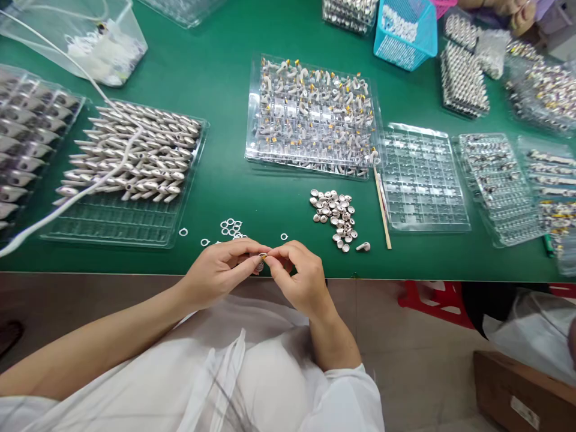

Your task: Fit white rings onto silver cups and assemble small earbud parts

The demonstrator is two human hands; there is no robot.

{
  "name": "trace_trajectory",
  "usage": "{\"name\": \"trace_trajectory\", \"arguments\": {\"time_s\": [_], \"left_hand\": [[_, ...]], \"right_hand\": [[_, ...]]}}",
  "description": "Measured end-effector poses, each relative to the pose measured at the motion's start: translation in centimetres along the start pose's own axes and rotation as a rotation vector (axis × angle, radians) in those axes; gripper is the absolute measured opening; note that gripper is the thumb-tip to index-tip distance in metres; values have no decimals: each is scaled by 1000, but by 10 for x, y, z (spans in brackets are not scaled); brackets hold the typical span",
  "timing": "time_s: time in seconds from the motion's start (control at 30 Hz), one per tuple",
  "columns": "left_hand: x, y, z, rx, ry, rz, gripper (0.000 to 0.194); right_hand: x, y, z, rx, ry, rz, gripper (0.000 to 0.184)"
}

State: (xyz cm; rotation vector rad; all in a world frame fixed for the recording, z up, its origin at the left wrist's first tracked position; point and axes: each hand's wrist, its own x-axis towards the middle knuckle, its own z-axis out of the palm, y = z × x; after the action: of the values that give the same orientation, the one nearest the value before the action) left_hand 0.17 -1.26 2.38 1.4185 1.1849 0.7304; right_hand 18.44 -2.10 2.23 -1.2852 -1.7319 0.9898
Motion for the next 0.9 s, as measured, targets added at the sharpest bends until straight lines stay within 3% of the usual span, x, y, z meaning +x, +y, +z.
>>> {"name": "trace_trajectory", "arguments": {"time_s": [0.37, 0.7, 0.9], "left_hand": [[-2, -6, 6, 77, 114, 220, 23], [-3, -5, 8, 64, 202, 249, 24], [-4, -2, 9, 15, 194, 167, 24]], "right_hand": [[-4, -1, 14, 61, 114, 102, 6], [-2, 2, 22, 333, 73, 246, 8], [-1, 1, 23, 313, 95, 224, 8]]}}
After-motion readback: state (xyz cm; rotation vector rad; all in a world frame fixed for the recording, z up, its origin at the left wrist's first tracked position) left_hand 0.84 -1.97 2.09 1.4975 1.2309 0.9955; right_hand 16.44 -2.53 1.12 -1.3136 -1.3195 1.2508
